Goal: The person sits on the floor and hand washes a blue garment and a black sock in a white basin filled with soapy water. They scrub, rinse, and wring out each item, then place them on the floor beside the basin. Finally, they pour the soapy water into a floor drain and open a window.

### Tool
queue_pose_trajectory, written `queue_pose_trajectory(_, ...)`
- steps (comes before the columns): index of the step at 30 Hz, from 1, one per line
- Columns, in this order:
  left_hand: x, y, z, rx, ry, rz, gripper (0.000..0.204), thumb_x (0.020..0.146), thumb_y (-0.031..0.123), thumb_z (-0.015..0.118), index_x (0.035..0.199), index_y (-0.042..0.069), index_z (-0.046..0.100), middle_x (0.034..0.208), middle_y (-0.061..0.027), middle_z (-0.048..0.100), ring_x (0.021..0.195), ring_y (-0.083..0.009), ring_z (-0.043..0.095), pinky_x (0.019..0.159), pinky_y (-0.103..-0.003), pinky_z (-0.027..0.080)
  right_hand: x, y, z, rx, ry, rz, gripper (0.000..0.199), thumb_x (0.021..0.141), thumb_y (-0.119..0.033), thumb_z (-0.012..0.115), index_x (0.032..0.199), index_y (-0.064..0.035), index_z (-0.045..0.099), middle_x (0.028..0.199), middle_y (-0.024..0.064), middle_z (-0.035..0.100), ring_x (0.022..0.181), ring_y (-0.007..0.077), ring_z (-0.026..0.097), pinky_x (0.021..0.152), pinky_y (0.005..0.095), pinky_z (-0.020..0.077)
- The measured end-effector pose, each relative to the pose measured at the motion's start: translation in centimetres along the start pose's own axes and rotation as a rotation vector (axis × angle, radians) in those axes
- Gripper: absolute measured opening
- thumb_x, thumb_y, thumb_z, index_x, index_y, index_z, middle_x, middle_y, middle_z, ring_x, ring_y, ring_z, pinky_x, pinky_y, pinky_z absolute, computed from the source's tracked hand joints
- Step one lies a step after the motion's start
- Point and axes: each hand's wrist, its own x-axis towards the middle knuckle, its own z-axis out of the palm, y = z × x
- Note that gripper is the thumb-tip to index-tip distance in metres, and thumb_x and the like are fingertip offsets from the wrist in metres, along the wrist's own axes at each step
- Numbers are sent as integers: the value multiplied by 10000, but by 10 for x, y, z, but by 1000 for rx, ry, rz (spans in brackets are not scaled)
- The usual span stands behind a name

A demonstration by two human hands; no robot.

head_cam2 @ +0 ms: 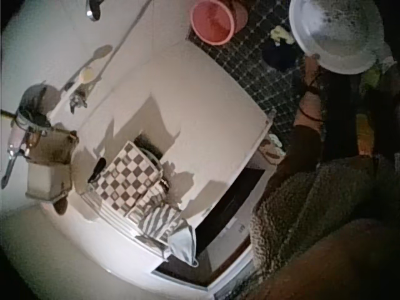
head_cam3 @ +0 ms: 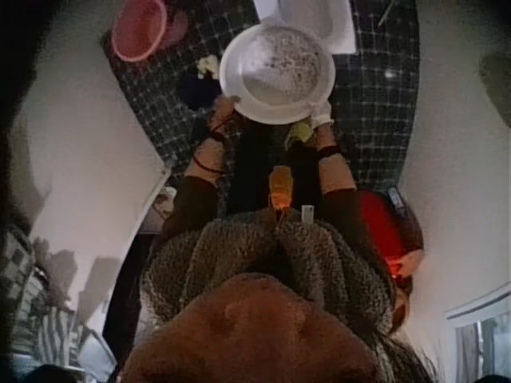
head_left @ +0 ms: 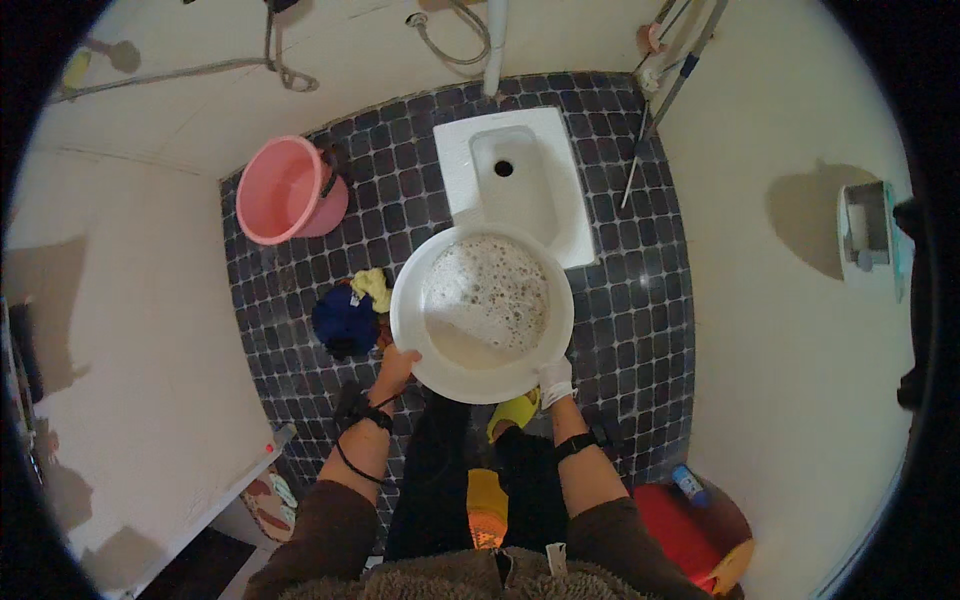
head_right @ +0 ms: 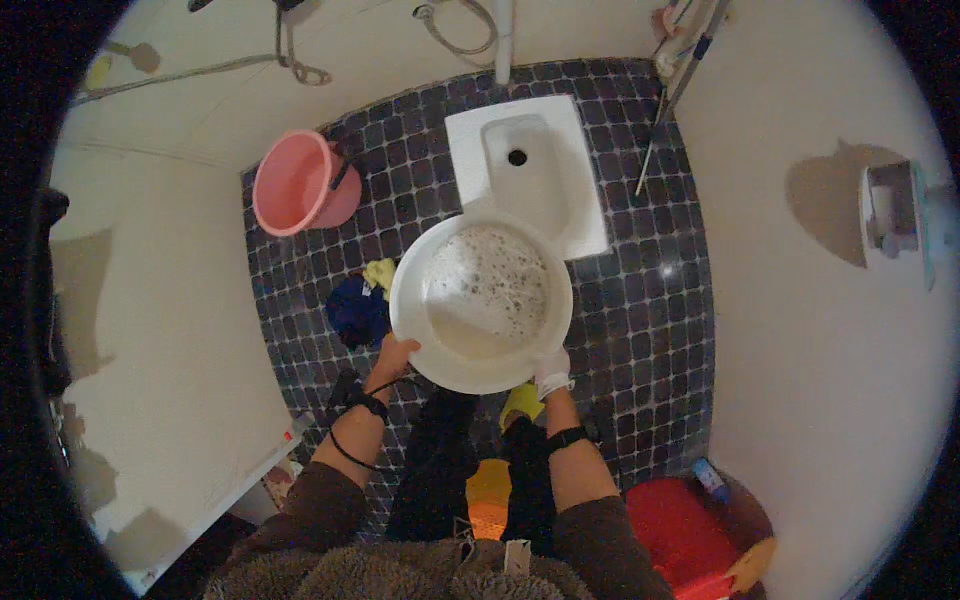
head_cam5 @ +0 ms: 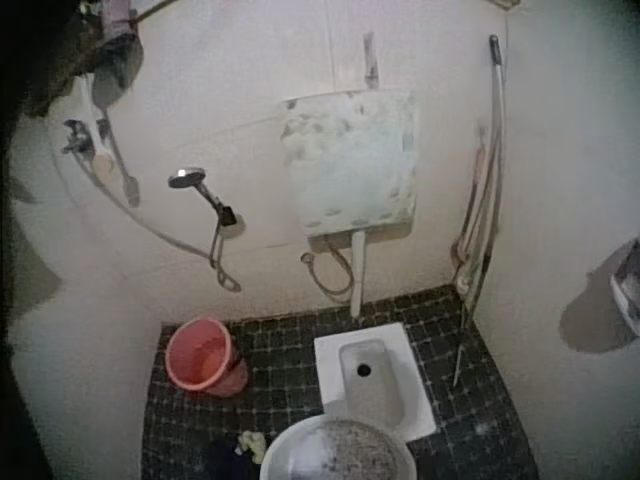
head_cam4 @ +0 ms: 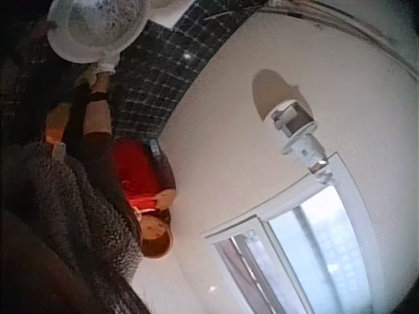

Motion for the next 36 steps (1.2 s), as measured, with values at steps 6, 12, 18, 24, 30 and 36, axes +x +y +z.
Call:
queue_pose_trajectory(6,86,57,44,130,-74,-11,338,665,97,576,961,-65,590,836,-121,625,715,-217,586,630,-339,456,63,-22,-32,332,95,197,376,729,-90,624,1090,-8,559,1010,114,629,868,221,609,735,305,489)
queue_pose_trajectory(12,145,68,74,240,-160,-79,275,659,94,569,886,-57,609,794,-146,626,713,-255,592,633,-356,458,115,1,-56,-99,15,101,321,750,-100,592,1060,-22,576,971,113,631,904,243,605,735,328,494)
queue_pose_trajectory(18,182,83,109,244,-118,-207,249,668,60,564,889,-54,582,761,-169,609,709,-310,599,599,-392,487,166,-7,-78,341,80,367,374,749,-257,594,1066,-57,585,1021,123,622,988,272,574,824,376,468)
queue_pose_trajectory(24,177,111,139,33,-152,-518,310,686,13,537,988,-18,479,855,-215,558,664,-364,603,478,-455,535,220,-2,-110,-567,-167,210,347,796,-253,528,1088,-75,583,1040,129,618,971,262,580,807,365,468)
queue_pose_trajectory(30,168,130,172,-79,88,-309,379,692,-27,533,1064,-13,460,913,-229,577,696,-346,623,471,-420,547,261,-74,-136,-623,-91,13,359,777,-192,544,1115,-72,567,1043,134,619,963,228,590,778,325,479)
queue_pose_trajectory(36,187,146,160,-328,-398,-763,536,742,63,522,1242,-17,348,1103,-244,523,931,-426,578,612,-372,558,265,-192,-148,-27,70,-29,481,753,-179,618,1194,-33,493,1110,158,554,970,299,553,824,345,446)
